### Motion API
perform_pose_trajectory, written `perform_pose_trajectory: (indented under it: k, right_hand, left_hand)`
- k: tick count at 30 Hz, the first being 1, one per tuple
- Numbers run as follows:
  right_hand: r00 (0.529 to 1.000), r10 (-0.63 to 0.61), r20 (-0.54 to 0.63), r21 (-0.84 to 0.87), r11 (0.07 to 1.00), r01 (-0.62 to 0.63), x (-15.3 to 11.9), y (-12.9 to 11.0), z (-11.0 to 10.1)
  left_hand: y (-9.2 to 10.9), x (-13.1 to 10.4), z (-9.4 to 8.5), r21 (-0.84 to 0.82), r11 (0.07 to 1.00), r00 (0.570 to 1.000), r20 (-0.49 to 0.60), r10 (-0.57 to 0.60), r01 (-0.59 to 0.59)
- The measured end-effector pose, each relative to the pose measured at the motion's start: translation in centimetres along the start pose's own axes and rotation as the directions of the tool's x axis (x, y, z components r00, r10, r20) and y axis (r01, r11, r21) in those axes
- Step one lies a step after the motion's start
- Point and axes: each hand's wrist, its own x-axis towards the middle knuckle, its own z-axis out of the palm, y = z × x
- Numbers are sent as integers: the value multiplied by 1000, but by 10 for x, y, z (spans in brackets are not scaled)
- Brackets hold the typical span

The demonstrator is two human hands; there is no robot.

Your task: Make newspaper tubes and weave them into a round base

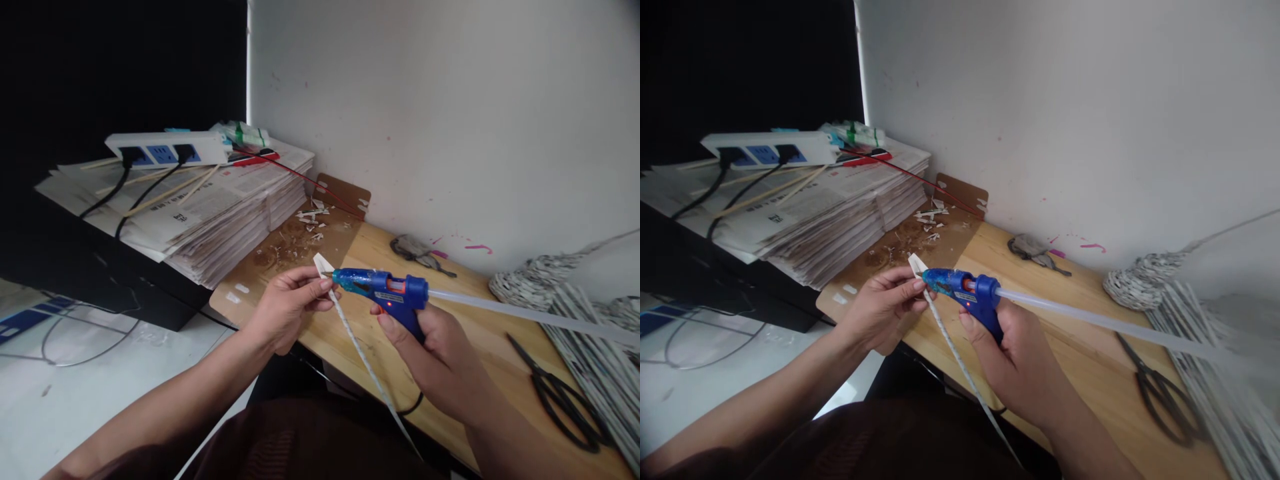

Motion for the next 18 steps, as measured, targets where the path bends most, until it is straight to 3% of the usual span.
perform_pose_trajectory:
  k: [18]
  right_hand:
    - [999, -24, -45, 5, 1000, 25, 5, 1, 6]
  left_hand:
    - [0, 2, -12, -7, 1000, 1000, -15, -6, 6]
